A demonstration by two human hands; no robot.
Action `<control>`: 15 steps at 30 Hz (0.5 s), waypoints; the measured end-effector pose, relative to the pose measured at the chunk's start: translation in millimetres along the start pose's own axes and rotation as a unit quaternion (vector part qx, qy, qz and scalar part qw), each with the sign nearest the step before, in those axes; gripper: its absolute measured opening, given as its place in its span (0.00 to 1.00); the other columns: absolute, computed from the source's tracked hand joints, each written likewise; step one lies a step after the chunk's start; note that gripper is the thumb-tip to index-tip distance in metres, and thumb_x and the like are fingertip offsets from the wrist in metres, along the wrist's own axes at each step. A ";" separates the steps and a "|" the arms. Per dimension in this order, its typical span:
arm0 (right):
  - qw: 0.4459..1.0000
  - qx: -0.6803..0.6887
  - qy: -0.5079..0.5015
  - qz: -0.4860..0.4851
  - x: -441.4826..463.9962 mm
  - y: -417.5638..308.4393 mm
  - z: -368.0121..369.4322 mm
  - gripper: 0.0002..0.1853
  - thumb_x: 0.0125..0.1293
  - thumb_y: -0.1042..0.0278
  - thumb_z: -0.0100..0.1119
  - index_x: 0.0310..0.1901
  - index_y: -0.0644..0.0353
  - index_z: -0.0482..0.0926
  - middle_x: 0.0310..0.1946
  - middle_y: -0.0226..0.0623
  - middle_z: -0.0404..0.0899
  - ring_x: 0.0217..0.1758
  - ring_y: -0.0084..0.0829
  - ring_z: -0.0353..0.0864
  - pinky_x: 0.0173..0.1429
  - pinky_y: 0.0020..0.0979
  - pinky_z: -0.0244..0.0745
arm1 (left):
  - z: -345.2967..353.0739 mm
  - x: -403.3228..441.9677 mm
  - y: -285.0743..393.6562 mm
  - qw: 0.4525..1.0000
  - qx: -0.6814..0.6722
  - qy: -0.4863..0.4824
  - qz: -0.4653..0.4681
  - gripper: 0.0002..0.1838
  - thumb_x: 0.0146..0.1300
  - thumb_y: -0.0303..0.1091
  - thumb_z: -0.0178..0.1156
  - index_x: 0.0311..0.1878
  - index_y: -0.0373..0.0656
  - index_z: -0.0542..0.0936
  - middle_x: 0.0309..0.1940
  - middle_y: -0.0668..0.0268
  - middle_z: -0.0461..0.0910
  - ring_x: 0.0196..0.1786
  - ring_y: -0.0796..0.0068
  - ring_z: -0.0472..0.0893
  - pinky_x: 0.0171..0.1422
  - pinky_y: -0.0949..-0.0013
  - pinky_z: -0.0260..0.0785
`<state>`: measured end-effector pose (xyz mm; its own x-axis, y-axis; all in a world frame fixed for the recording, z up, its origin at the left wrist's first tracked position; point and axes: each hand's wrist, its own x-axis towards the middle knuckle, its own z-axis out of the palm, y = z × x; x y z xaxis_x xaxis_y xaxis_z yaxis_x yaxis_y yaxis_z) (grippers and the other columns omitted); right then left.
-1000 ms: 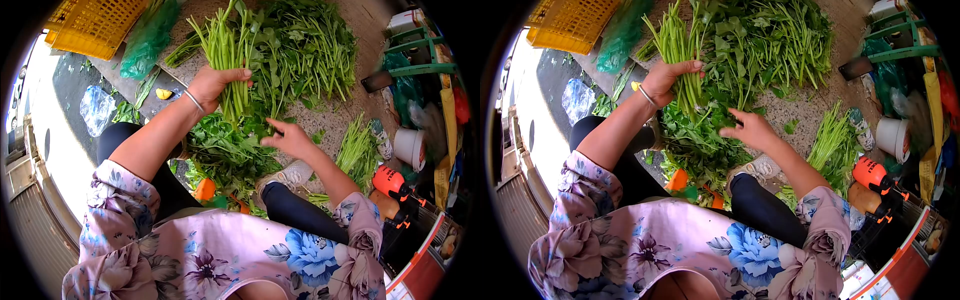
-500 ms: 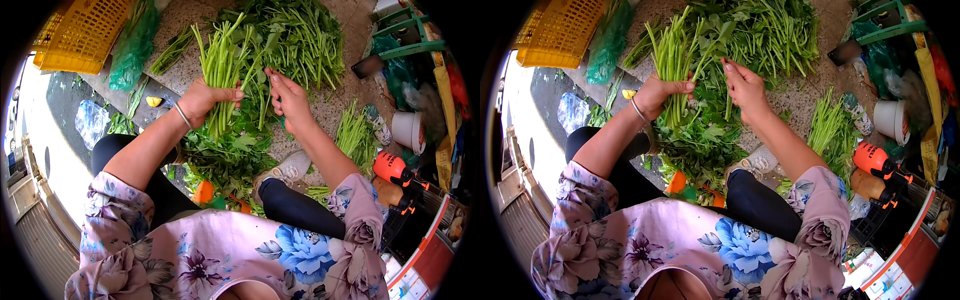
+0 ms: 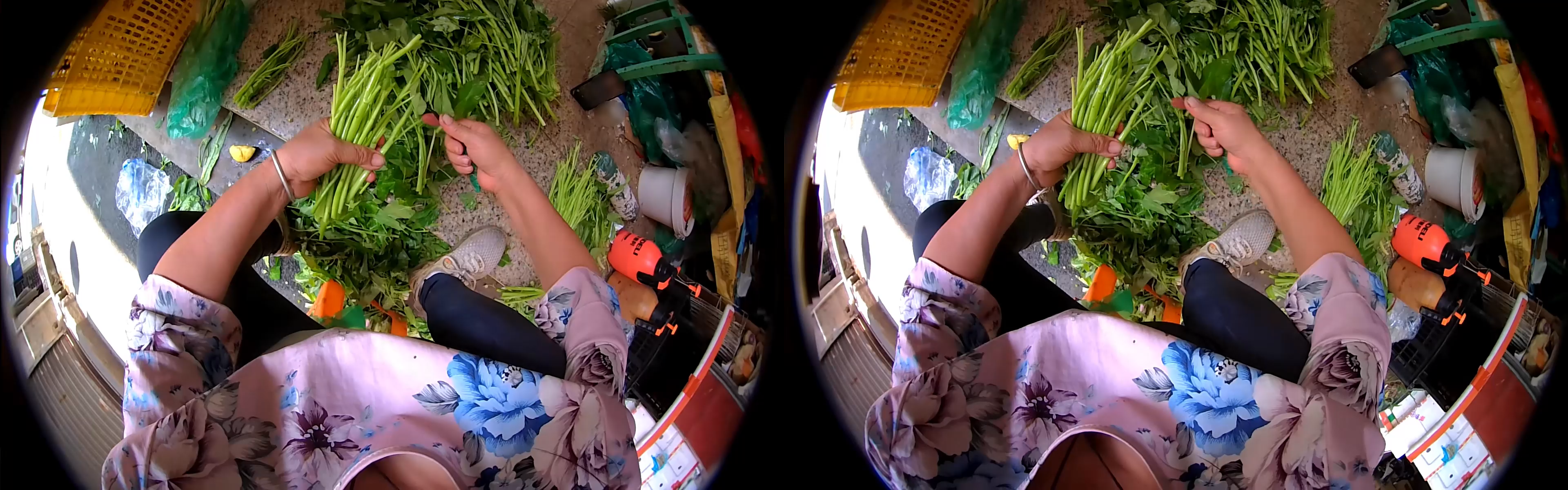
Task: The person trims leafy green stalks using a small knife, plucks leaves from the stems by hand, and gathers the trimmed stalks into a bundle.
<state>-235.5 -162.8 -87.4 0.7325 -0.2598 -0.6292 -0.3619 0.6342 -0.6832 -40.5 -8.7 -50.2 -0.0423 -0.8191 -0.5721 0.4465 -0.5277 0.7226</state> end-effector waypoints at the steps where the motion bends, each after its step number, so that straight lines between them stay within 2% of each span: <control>1: 0.986 -0.151 0.074 0.018 1.7 7.4 -10.0 0.20 0.64 0.51 0.48 0.47 0.61 0.72 0.15 0.21 0.64 0.13 0.14 0.58 0.17 0.16 0.52 | -0.4 -1.5 0.4 1.000 -0.002 0.000 -0.001 0.11 0.47 0.21 0.63 0.36 0.37 0.76 0.27 0.64 0.78 0.27 0.72 0.79 0.33 0.71 0.73; 2: 0.985 -0.152 0.074 0.020 4.6 18.3 -21.4 0.20 0.64 0.51 0.48 0.47 0.61 0.72 0.15 0.21 0.64 0.13 0.14 0.58 0.17 0.16 0.52 | -0.5 -2.9 2.6 0.999 -0.024 0.032 -0.011 0.13 0.48 0.21 0.63 0.39 0.38 0.76 0.28 0.64 0.78 0.27 0.73 0.78 0.33 0.72 0.73; 3: 0.907 -0.396 0.127 0.063 8.6 32.4 -33.5 0.22 0.60 0.49 0.53 0.44 0.61 0.74 0.19 0.25 0.68 0.16 0.16 0.63 0.19 0.19 0.59 | -1.3 -3.6 3.1 0.997 -0.045 0.063 -0.020 0.14 0.49 0.21 0.62 0.41 0.38 0.75 0.28 0.65 0.78 0.27 0.74 0.78 0.33 0.72 0.73; 4: 0.765 -0.613 0.170 0.103 13.0 45.7 -41.1 0.24 0.55 0.47 0.58 0.41 0.62 0.76 0.23 0.28 0.73 0.18 0.18 0.69 0.21 0.21 0.65 | -6.3 -1.7 0.8 0.995 -0.072 0.075 -0.007 0.16 0.50 0.23 0.62 0.44 0.39 0.75 0.27 0.66 0.78 0.29 0.74 0.78 0.34 0.71 0.74; 5: 0.765 -0.612 0.168 0.107 19.6 58.8 -48.1 0.24 0.55 0.47 0.58 0.41 0.62 0.76 0.23 0.28 0.73 0.18 0.18 0.69 0.21 0.21 0.65 | -11.3 0.1 0.5 0.994 -0.073 0.076 -0.010 0.16 0.50 0.23 0.62 0.44 0.39 0.75 0.27 0.66 0.78 0.29 0.74 0.78 0.34 0.71 0.74; 7: 0.834 -0.510 0.194 0.083 24.3 63.8 -44.3 0.24 0.51 0.49 0.64 0.37 0.65 0.76 0.26 0.35 0.77 0.22 0.23 0.76 0.25 0.25 0.70 | -16.5 1.7 2.8 0.987 -0.107 0.114 -0.019 0.16 0.51 0.26 0.61 0.45 0.39 0.74 0.27 0.67 0.77 0.30 0.74 0.79 0.34 0.71 0.74; 8: 0.914 -0.343 0.204 0.068 24.9 68.0 -41.6 0.18 0.51 0.57 0.64 0.33 0.65 0.75 0.24 0.35 0.78 0.21 0.23 0.77 0.25 0.24 0.71 | -14.9 1.9 1.3 0.988 -0.098 0.120 0.008 0.15 0.52 0.28 0.60 0.45 0.40 0.74 0.27 0.68 0.76 0.32 0.73 0.79 0.34 0.71 0.75; 9: 0.915 -0.342 0.204 0.069 31.4 73.0 -36.8 0.18 0.51 0.57 0.64 0.33 0.65 0.75 0.24 0.35 0.78 0.21 0.23 0.77 0.25 0.24 0.71 | -14.1 3.2 0.0 0.988 -0.098 0.121 0.007 0.15 0.52 0.28 0.60 0.45 0.40 0.74 0.27 0.68 0.76 0.32 0.73 0.79 0.34 0.71 0.75; 11: 0.926 -0.279 0.253 -0.030 45.7 85.0 -29.8 0.15 0.51 0.59 0.64 0.31 0.63 0.74 0.21 0.31 0.76 0.18 0.22 0.75 0.24 0.23 0.70 | -12.7 6.4 -2.7 0.981 -0.108 0.160 0.029 0.15 0.52 0.27 0.59 0.45 0.39 0.74 0.31 0.66 0.77 0.35 0.71 0.79 0.37 0.68 0.75; 13: 0.919 -0.287 0.267 -0.029 51.6 82.7 -21.9 0.16 0.51 0.58 0.64 0.33 0.62 0.75 0.22 0.32 0.77 0.21 0.25 0.76 0.27 0.27 0.71 | -8.7 8.3 -1.3 0.981 -0.120 0.152 0.026 0.14 0.52 0.26 0.58 0.45 0.38 0.74 0.33 0.65 0.78 0.38 0.70 0.79 0.38 0.67 0.75; 15: 0.852 -0.404 0.318 -0.103 72.2 93.3 -26.6 0.17 0.50 0.58 0.64 0.36 0.61 0.76 0.24 0.34 0.77 0.27 0.29 0.77 0.33 0.31 0.72 | -6.2 9.9 -1.7 0.981 -0.132 0.143 0.022 0.14 0.52 0.26 0.58 0.44 0.37 0.74 0.36 0.64 0.78 0.41 0.69 0.79 0.39 0.66 0.75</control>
<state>-231.7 -141.8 -206.5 0.4620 -0.8093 -0.3628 -0.7296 -0.1143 -0.6742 -36.1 -14.6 -59.6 0.2184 -0.7236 -0.6548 0.6598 -0.3849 0.6454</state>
